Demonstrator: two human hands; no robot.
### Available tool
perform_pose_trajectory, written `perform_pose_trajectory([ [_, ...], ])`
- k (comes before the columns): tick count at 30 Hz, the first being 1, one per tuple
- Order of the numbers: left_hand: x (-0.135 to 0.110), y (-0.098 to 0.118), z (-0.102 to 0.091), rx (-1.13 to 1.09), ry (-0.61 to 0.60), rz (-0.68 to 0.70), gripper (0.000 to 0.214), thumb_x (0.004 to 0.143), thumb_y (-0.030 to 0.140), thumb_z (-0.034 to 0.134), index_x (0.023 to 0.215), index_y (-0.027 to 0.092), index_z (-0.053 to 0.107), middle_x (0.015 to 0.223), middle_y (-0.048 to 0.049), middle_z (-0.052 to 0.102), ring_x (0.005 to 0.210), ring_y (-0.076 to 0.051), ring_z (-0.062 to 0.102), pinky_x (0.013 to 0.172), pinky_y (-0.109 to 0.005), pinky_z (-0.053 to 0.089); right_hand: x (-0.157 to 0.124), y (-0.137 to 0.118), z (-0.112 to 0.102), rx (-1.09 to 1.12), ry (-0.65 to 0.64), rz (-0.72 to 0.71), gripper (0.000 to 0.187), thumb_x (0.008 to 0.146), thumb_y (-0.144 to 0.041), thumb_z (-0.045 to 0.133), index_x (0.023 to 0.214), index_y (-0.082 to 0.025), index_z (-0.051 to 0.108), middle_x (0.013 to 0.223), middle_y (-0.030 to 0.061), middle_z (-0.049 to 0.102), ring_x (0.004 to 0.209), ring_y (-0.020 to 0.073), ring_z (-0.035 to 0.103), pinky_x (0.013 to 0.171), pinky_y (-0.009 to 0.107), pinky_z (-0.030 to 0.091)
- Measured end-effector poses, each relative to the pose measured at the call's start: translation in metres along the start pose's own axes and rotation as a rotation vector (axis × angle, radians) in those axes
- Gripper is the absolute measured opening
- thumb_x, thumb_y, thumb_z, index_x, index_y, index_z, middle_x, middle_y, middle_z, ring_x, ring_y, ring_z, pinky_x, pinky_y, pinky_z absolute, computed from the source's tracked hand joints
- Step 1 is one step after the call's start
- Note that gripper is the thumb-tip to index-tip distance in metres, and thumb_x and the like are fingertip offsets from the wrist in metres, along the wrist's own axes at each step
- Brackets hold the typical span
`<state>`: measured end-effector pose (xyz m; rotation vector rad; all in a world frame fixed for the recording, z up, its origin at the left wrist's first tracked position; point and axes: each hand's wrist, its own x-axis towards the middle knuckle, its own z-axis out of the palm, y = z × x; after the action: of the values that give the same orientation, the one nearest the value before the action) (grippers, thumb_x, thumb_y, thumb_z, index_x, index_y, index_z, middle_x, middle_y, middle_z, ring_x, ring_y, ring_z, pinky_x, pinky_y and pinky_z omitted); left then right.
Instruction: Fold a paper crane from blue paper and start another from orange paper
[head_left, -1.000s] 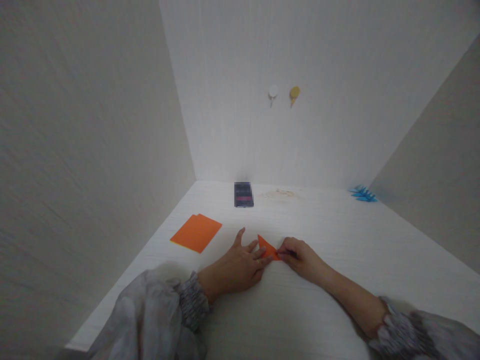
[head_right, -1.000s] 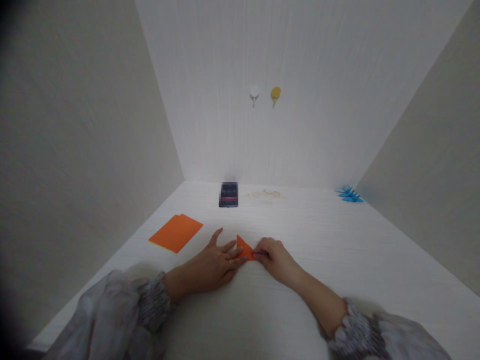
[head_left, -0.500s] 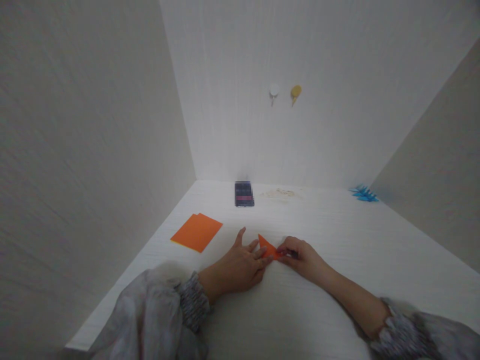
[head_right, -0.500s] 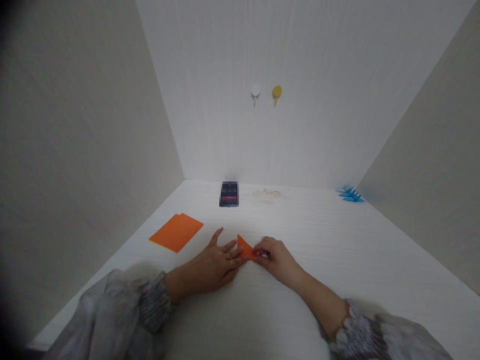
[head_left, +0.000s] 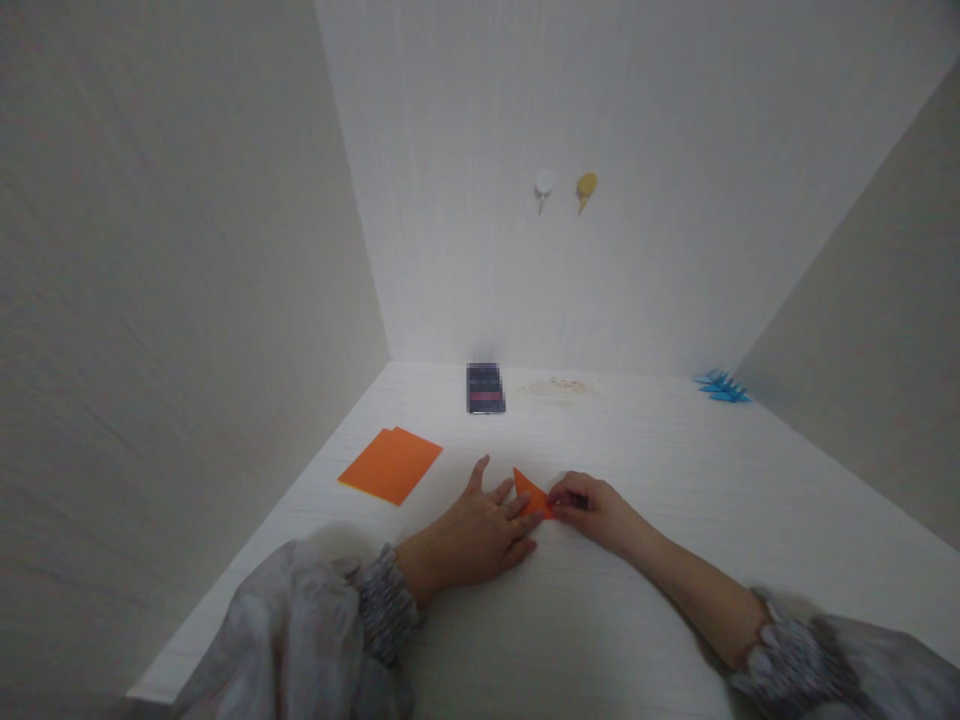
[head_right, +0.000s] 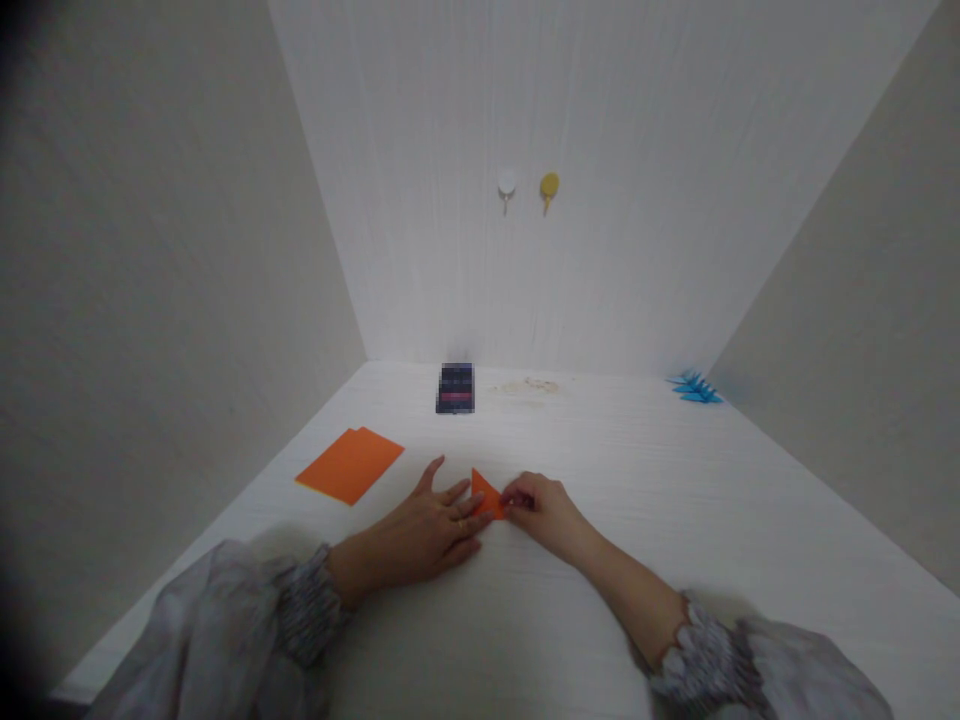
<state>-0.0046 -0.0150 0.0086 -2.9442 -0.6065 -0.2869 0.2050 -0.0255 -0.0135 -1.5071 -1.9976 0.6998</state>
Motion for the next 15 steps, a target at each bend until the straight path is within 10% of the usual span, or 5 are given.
perform_pose_trajectory([
  [15,-0.0004,0.0008,-0.0003,-0.066,-0.012,-0.009,0.037,0.088,0.035,0.025,0.118,0.022,0.042,0.116,-0.0053,0.052,0.112,-0.024,0.041,0.097,-0.057,0.005,0.0058,0.0067,0.0051,-0.041,-0.001,0.143,0.012,0.061,-0.024,0.064,0.071,-0.018,0.062,0.056,-0.0029,0.052,0.051,0.0092,0.044,0.048,0.020,0.031],
])
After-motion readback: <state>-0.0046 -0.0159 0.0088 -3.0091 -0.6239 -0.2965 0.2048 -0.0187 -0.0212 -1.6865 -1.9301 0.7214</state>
